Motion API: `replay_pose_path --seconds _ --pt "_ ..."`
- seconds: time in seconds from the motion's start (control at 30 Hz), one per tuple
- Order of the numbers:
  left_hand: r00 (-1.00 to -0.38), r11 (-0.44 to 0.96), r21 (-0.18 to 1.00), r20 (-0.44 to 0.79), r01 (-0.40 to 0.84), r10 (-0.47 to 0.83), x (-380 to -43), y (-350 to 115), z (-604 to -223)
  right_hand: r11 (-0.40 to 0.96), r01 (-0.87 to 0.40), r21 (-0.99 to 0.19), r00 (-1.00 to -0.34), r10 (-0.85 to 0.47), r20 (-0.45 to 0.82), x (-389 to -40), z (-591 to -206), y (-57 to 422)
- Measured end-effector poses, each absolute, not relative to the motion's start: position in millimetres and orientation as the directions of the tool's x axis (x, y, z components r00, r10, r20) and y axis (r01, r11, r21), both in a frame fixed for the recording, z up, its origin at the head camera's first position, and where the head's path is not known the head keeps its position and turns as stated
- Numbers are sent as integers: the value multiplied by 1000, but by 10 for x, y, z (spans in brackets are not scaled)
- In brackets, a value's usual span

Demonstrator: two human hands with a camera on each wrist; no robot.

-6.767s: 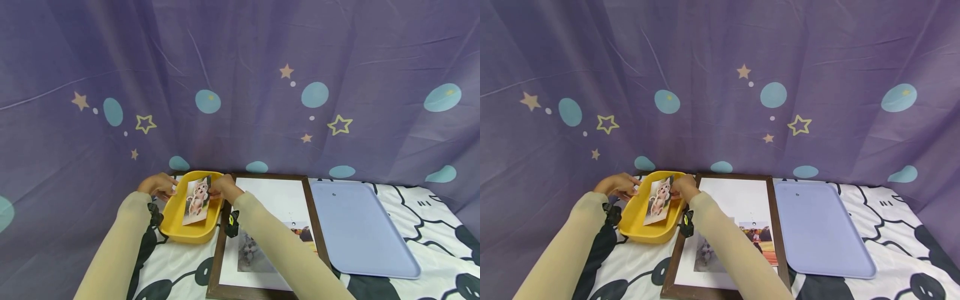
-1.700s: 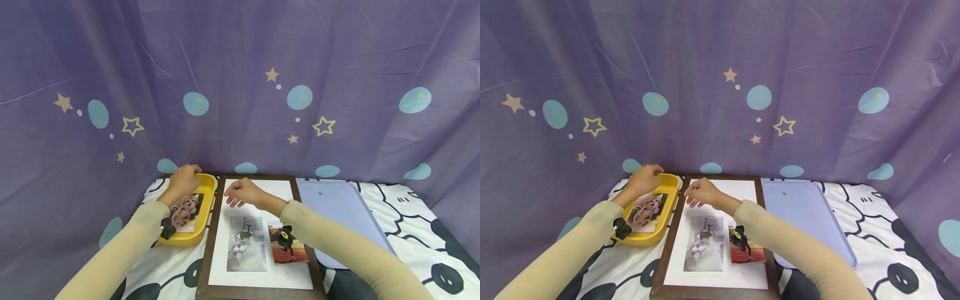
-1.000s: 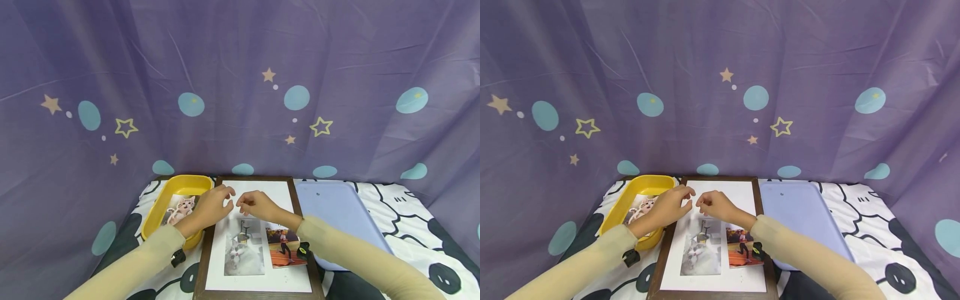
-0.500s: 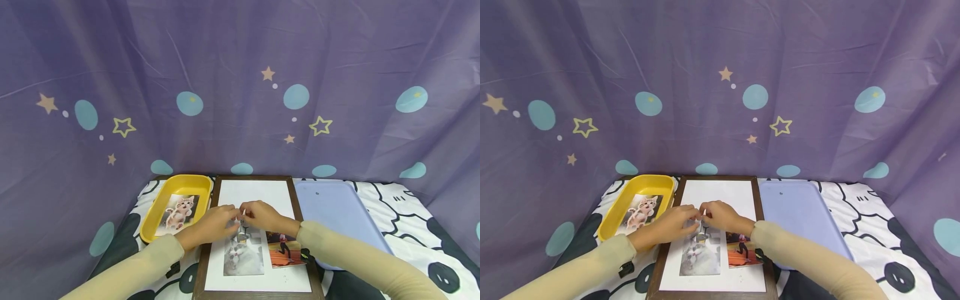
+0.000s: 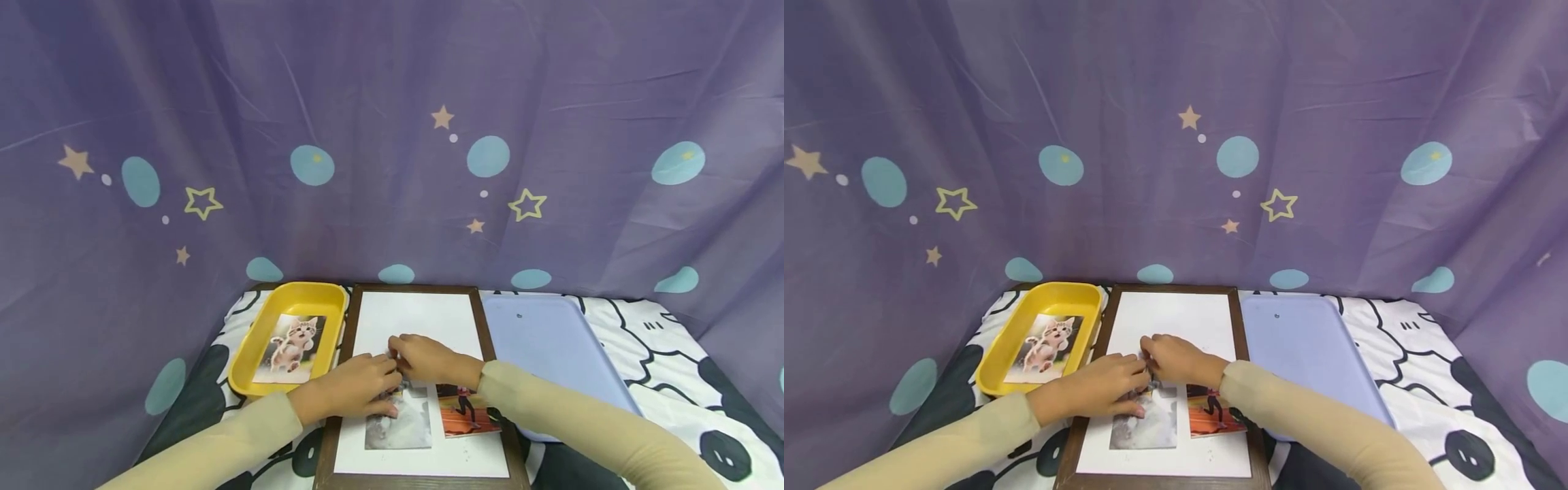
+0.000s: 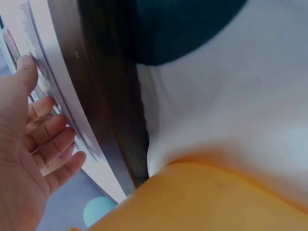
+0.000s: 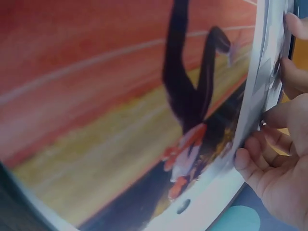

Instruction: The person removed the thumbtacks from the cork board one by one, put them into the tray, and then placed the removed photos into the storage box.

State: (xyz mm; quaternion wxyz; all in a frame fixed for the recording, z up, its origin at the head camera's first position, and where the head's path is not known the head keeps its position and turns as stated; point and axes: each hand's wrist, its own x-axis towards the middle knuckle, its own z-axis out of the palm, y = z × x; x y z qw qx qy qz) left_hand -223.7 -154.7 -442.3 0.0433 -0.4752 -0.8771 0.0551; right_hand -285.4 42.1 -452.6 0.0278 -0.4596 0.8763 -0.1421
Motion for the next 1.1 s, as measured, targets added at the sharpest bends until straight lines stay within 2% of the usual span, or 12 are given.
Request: replay_pose_path --seconds 0.3,0.6,0.67,0.87,0.97,1.1 --pt "-524 523 -138 36 841 851 -2237 -1545 -4434 510 -844 -165 -527 -847 76 -2854 -4502 400" --pt "-566 555 -148 -35 818 824 -2246 -1495 -4389 507 -862 -15 -506 -860 68 -2833 -4498 415" --pt "-571 560 -146 -42 815 820 -2246 -1490 -4386 498 -864 78 -493 -867 70 -2831 -4512 417" --pt "-591 584 -106 -48 805 805 -2242 -1485 -4415 391 -777 494 -403 -911 87 -2815 -4592 426" --pt "-599 593 -90 -52 800 799 -2236 -1481 -4425 371 -731 573 -388 -916 99 -2806 -4633 440" --pt "-599 593 -103 -53 799 799 -2216 -1492 -4436 369 -707 603 -389 -915 105 -2811 -4688 437"
